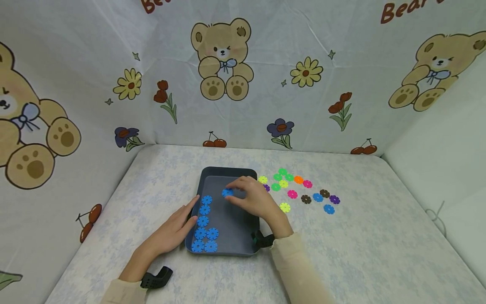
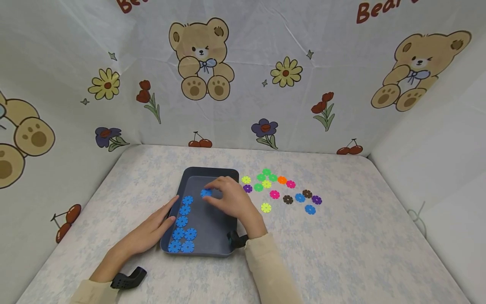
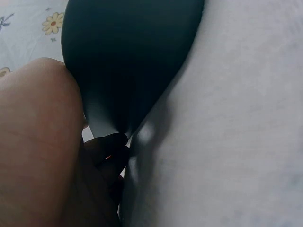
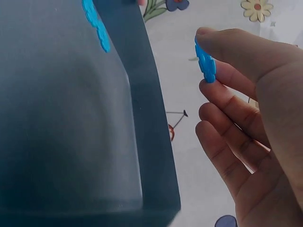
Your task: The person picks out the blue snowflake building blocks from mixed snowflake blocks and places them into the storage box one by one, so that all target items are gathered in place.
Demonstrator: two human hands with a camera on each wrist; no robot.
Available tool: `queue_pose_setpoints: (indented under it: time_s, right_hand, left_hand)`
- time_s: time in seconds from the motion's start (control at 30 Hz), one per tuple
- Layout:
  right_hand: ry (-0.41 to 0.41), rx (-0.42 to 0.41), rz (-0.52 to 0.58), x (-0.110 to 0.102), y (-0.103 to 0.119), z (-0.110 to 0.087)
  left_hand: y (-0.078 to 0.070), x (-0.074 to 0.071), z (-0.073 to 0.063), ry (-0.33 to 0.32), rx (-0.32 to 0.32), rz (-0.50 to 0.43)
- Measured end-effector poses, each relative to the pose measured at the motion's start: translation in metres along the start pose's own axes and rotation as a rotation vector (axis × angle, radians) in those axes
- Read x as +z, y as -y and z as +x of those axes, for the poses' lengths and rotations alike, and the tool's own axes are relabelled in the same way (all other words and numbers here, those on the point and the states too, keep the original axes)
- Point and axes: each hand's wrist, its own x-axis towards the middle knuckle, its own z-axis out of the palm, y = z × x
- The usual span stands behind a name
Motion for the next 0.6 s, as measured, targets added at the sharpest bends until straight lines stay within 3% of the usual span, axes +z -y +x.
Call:
queue_pose_setpoints:
  time_s: [0.33, 0.6]
  right_hand:
    - [0.065, -0.015, -0.009, 0.009, 0.007, 0.002]
    - [0.120, -0.078, 0.003, 0.015, 0.009, 0.003]
  left_hand:
    - [0.002, 0.001, 0.002, 0.008, -0.014, 0.006]
    - [0.002, 0.001, 0.002, 0.006, -0.014, 0.004]
